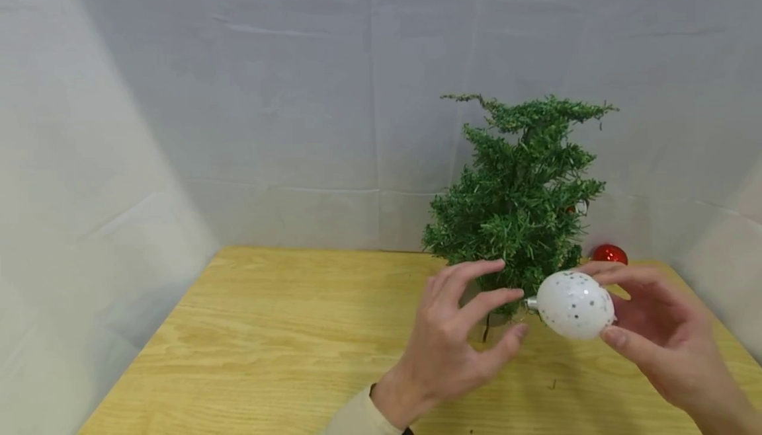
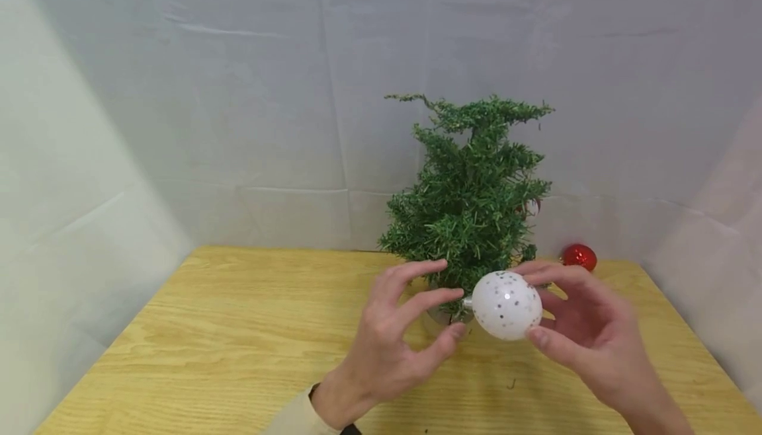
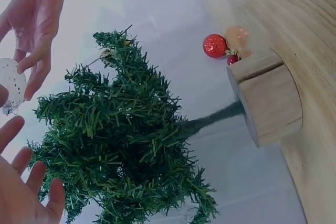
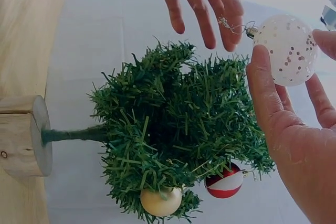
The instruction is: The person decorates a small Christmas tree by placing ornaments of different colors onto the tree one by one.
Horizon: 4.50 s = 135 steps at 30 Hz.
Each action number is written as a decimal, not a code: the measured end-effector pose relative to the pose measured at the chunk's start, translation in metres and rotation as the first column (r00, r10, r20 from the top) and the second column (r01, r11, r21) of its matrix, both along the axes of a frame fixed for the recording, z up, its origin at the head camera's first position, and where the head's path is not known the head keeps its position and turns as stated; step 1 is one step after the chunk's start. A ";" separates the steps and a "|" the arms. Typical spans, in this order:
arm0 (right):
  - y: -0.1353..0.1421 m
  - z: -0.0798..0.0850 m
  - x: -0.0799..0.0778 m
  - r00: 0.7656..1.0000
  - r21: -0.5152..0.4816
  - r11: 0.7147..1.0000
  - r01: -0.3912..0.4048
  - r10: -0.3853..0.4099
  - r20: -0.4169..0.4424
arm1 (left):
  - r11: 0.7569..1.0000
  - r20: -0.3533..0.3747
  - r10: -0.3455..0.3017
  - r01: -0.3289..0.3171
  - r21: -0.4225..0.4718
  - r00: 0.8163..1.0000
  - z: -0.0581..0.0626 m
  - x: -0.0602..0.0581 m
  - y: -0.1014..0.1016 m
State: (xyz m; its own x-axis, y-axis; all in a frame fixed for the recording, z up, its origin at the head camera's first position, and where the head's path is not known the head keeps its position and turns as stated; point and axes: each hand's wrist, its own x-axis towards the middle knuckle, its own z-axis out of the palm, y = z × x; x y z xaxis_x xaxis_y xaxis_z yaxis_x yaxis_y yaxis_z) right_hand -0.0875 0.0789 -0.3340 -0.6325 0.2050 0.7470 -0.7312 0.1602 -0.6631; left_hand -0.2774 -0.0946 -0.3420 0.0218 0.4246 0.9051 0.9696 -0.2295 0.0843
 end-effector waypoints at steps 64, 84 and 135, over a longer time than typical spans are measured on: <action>-0.045 0.000 -0.018 0.795 0.607 0.572 0.552 -0.581 -0.176 | 0.970 -0.309 0.148 -0.077 0.229 0.939 -0.004 -0.017 -0.004; -0.056 0.003 -0.031 0.679 0.597 0.400 0.695 -0.639 -0.363 | 0.974 -0.298 0.094 -0.025 0.226 0.950 -0.003 -0.010 -0.001; -0.038 0.017 -0.049 0.362 0.454 0.127 0.882 -0.800 -0.478 | 0.951 -0.062 0.288 -0.278 0.135 0.956 0.017 0.012 0.028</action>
